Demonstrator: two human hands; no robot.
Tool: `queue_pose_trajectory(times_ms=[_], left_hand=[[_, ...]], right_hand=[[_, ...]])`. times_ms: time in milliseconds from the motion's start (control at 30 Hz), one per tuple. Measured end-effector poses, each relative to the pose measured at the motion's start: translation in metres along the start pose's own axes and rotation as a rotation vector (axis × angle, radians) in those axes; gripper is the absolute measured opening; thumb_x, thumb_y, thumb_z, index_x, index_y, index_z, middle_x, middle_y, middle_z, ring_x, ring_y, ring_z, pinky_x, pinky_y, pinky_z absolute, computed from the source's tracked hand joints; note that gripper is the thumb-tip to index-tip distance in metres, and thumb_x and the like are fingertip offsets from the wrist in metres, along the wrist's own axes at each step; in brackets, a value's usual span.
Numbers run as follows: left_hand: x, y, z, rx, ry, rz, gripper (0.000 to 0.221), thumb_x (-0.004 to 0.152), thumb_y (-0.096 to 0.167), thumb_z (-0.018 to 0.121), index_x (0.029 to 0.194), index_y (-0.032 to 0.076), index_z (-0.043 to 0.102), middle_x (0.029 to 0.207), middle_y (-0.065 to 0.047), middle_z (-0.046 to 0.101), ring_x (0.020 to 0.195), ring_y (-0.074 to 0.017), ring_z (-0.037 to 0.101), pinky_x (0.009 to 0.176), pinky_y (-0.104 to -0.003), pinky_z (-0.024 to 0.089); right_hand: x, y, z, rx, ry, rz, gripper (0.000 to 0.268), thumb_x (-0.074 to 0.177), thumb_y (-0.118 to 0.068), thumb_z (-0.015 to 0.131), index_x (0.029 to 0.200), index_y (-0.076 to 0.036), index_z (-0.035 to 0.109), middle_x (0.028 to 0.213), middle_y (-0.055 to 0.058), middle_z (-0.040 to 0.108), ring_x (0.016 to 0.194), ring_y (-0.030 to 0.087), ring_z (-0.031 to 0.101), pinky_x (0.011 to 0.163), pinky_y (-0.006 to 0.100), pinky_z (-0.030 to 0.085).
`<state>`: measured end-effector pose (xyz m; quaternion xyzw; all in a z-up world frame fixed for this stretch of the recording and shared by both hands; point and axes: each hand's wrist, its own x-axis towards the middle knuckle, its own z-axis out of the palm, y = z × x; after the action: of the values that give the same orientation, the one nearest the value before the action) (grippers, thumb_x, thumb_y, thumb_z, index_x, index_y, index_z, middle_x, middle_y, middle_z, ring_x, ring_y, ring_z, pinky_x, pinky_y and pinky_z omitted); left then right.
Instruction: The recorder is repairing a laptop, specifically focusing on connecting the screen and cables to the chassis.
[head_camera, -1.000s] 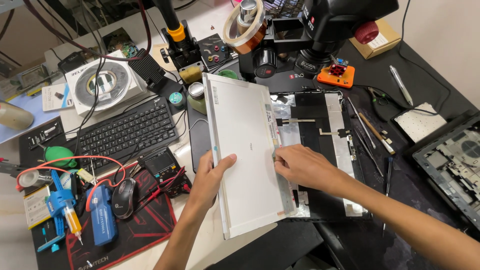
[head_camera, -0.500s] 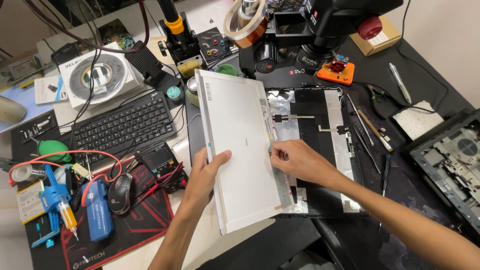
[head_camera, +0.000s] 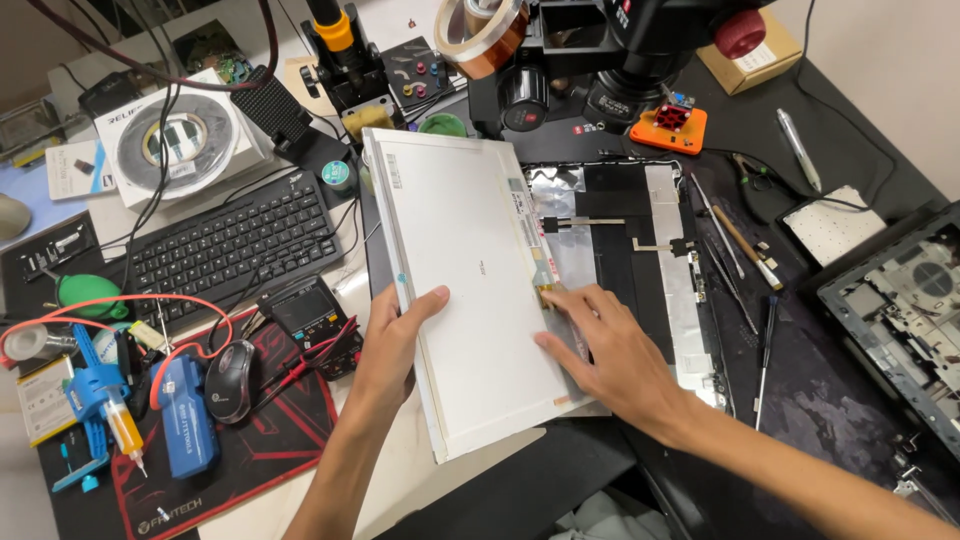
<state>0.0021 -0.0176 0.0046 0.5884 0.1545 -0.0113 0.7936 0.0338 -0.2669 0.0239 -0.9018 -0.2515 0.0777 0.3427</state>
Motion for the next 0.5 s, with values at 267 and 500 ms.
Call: queue_pose_trajectory(times_ms=[267,500], left_hand=[[-0.003,0.006,0.005,-0.044,0.002,0.017,0.041,0.089,0.018,0.064,0.117,-0.011,0.060,0.096,-0.020,0.070,0.080,-0.0220,0.073,0.069,-0.032,0.061],[-0.003,0.011,0.009,0.067,-0.043,0.047,0.033,0.091,0.018,0.066,0.111,-0.008,0.066,0.094,-0.011,0.071,0.083,-0.0141,0.066,0.073,-0.028,0.054]], right_hand=[[-0.021,0.016,0.021,-0.358,0.118,-0.297,0.066,0.097,-0.043,0.057,0.149,-0.003,0.048,0.128,0.016,0.055,0.116,0.030,0.049,0.097,0.043,0.036],[-0.022,0.007,0.010,-0.182,0.009,-0.271,0.063,0.100,-0.042,0.053,0.146,0.000,0.047,0.143,0.018,0.051,0.126,0.033,0.053,0.103,0.045,0.043]])
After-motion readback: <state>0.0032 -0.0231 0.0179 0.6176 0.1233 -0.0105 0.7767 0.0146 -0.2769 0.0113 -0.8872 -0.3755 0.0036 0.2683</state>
